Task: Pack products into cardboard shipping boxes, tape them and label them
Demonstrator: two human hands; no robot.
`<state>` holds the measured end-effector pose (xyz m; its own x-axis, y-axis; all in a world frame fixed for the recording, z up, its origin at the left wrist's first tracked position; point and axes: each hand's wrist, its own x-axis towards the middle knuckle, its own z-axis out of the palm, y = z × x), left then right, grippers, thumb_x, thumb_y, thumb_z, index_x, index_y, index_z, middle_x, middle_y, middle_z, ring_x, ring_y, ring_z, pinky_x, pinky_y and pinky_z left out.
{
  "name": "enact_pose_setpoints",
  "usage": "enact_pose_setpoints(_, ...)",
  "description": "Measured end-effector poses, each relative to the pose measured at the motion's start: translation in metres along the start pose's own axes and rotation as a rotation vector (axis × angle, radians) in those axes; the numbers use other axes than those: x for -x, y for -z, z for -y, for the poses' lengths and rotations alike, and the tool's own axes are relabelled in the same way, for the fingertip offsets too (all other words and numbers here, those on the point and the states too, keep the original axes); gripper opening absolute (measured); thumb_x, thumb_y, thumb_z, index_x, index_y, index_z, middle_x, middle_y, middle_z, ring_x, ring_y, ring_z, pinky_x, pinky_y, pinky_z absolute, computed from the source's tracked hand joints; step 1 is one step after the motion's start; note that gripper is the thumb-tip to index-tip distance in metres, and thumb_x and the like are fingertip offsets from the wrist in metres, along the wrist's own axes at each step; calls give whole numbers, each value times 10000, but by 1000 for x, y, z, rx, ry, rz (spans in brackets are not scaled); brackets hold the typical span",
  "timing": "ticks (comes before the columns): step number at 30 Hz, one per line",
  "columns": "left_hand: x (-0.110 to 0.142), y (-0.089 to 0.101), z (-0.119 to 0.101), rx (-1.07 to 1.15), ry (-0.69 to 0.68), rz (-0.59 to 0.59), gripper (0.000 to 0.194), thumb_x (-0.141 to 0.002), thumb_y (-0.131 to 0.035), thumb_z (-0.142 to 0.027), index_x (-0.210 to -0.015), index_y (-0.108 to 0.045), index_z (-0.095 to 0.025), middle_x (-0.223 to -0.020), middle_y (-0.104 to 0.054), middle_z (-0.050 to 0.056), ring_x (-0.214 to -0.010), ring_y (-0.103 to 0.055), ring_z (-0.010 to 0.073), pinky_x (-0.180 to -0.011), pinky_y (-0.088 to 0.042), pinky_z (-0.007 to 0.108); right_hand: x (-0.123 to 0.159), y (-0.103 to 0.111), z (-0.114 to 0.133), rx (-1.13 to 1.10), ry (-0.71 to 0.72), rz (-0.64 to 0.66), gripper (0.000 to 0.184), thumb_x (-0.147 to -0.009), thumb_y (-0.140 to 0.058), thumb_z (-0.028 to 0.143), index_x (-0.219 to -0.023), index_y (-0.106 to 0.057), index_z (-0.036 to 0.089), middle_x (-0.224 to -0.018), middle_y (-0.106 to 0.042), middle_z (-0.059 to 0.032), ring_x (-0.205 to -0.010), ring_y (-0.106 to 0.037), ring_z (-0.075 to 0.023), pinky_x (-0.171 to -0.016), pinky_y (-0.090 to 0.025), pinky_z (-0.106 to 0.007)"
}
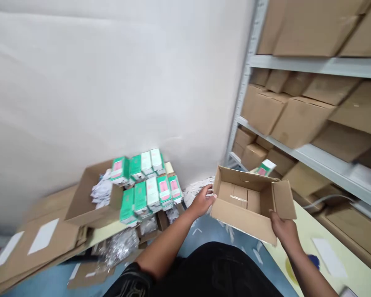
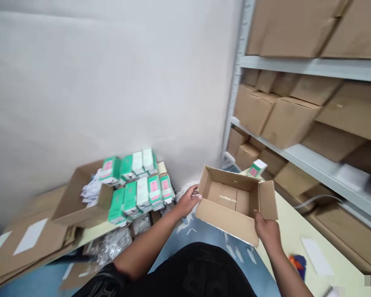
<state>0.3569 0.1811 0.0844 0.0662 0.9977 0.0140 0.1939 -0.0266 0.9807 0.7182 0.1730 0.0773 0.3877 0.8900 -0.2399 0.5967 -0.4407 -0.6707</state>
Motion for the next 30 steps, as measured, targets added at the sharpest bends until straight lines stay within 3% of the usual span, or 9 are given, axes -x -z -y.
enact_pose_setpoints(8,85,158,23,-25,62,-181,417,-907,-661,-350,-1287,-648,-181,-1314,-681,145,-1124,-679,243,-957,-550,375,53,-83,113,40,53,31,728,-806,-583,624,-1129,-758,-5,-1217,-711,-335,-1206,-654,-458,-889,-518,-461)
enact_pose_setpoints(14,128,265,32,-45,9,-330,345,-907,-646,-393,-1172,-710,-182,-1164,-744,103,-1069,-690,226,-955,-543,348,91,-147,191,19,152,62,673,-791,-610,614,-1069,-763,20,-1179,-729,-315,-1164,-673,-428,-864,-531,-438)
enact_pose_setpoints(20,163,342,55,-77,89,-560,359,-906,-628,-445,-1124,-726,-178,-1079,-766,84,-996,-706,219,-913,-555,338,106,-190,250,52,288,146,577,-769,-633,592,-932,-772,56,-1044,-767,-268,-1066,-701,-410,-825,-530,-413)
enact_pose_setpoints(25,184,397,72,-148,182,-731,353,-889,-610,-419,-1110,-725,-169,-1056,-770,71,-981,-716,217,-905,-558,326,90,-219,283,89,365,217,544,-773,-619,577,-933,-759,77,-1136,-751,-267,-1114,-688,-421,-832,-518,-426)
enact_pose_setpoints(30,187,445,86,-433,431,-813,323,-923,-593,-364,-1152,-709,-169,-1090,-776,73,-1013,-720,214,-905,-550,306,70,-256,324,70,479,328,517,-753,-627,575,-921,-757,104,-1156,-758,-248,-1141,-684,-400,-843,-522,-401)
